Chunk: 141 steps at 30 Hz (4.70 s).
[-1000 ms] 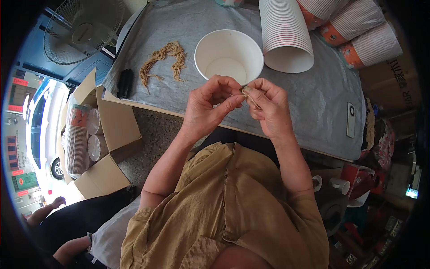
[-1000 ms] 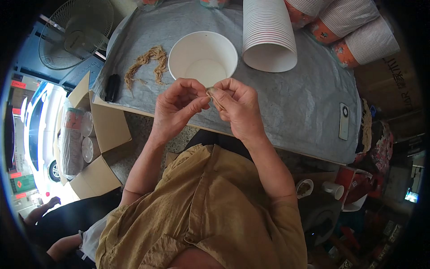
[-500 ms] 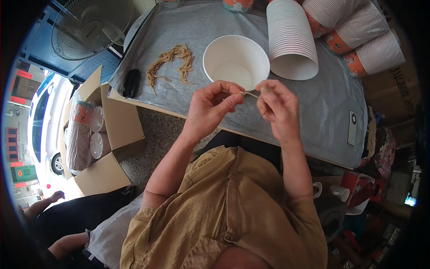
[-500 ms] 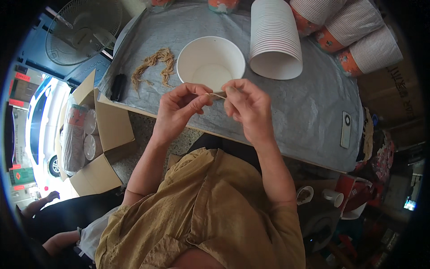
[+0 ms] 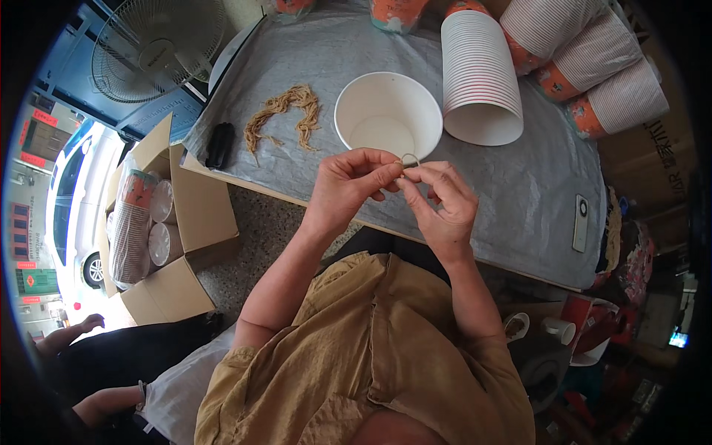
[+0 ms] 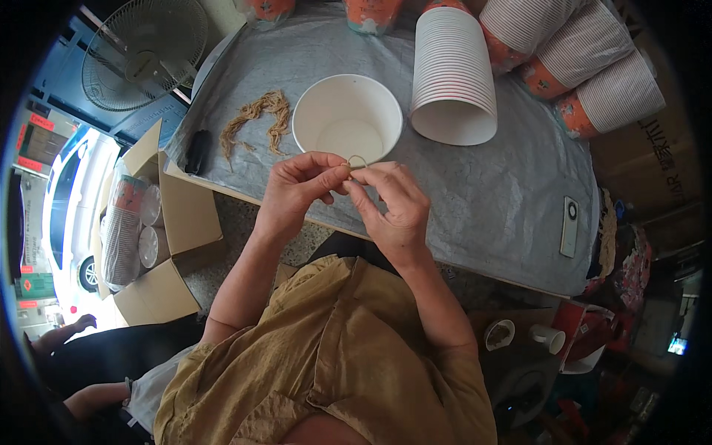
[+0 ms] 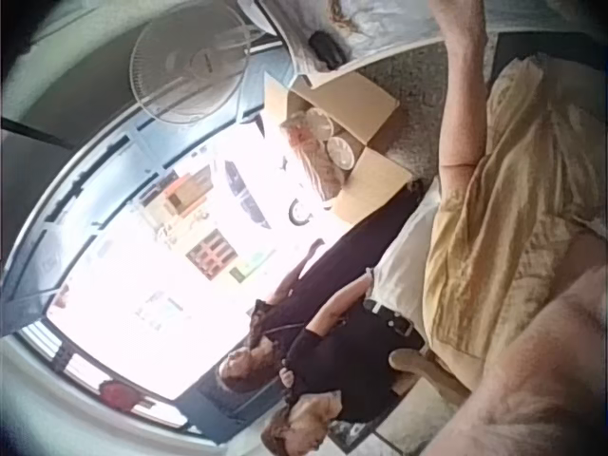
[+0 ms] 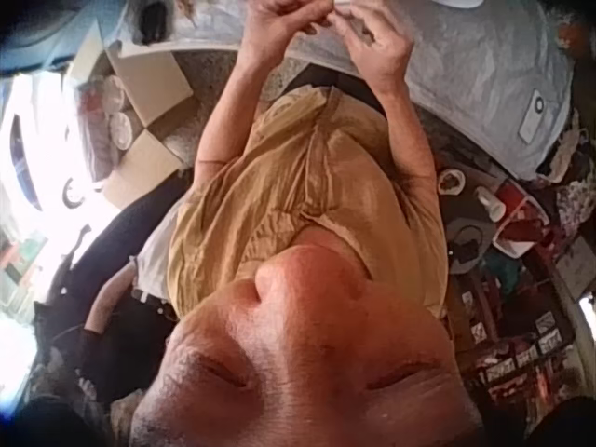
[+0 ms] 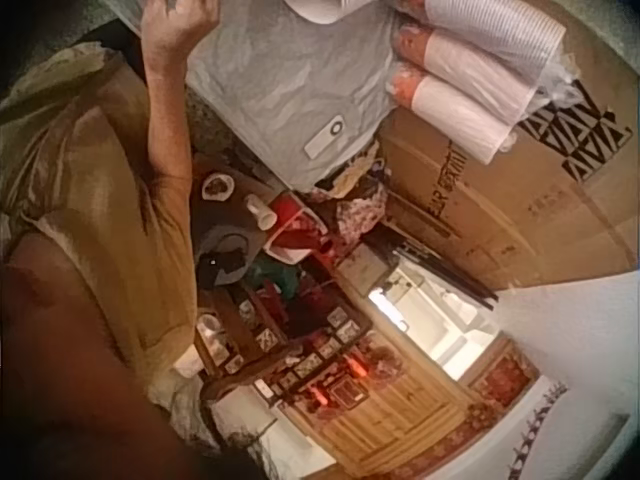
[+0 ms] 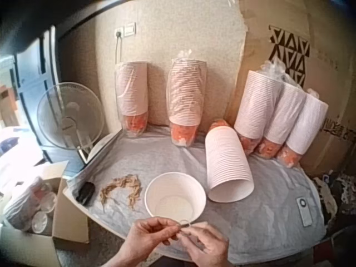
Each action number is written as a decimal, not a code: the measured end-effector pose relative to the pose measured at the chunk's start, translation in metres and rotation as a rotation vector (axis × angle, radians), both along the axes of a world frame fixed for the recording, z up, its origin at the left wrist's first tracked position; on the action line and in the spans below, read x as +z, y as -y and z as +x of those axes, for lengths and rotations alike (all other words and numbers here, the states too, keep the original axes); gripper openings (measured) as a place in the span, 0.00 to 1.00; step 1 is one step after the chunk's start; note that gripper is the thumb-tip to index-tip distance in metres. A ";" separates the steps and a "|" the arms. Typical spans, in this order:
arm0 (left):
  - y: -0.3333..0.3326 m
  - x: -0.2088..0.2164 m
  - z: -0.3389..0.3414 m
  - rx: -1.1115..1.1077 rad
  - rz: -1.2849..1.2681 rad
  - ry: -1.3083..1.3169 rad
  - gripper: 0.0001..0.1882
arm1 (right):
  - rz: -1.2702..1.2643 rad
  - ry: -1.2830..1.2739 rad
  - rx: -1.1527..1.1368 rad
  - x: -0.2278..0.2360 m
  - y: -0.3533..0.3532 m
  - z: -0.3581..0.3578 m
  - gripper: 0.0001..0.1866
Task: The person removes the plastic wrapper from a stack of paper buckets, separates a single bucket, and attaches a string handle to it by hand.
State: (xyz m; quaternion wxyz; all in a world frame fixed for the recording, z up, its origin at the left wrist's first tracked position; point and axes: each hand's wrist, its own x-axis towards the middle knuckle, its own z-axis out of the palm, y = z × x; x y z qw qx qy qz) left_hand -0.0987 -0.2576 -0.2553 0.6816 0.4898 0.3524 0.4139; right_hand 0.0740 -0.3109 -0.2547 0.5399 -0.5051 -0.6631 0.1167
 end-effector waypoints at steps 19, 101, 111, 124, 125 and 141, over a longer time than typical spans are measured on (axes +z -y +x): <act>0.006 0.001 0.012 0.084 -0.041 0.053 0.08 | -0.338 -0.551 0.124 -0.007 0.002 -0.005 0.05; 0.003 0.003 -0.005 -0.110 -0.017 0.054 0.15 | -0.605 -0.810 0.357 -0.007 -0.011 0.018 0.06; 0.004 0.002 -0.005 -0.096 0.009 0.036 0.16 | -0.493 -0.780 0.298 -0.004 -0.010 0.018 0.06; 0.005 0.009 0.008 -0.073 0.308 -0.241 0.15 | -0.451 -0.760 0.289 0.002 -0.009 0.019 0.06; 0.005 0.008 0.010 -0.071 0.314 -0.242 0.15 | -0.449 -0.766 0.283 0.001 -0.009 0.018 0.06; 0.002 0.015 0.005 -0.067 0.774 -0.306 0.05 | -0.534 -0.605 0.302 0.010 0.010 0.035 0.07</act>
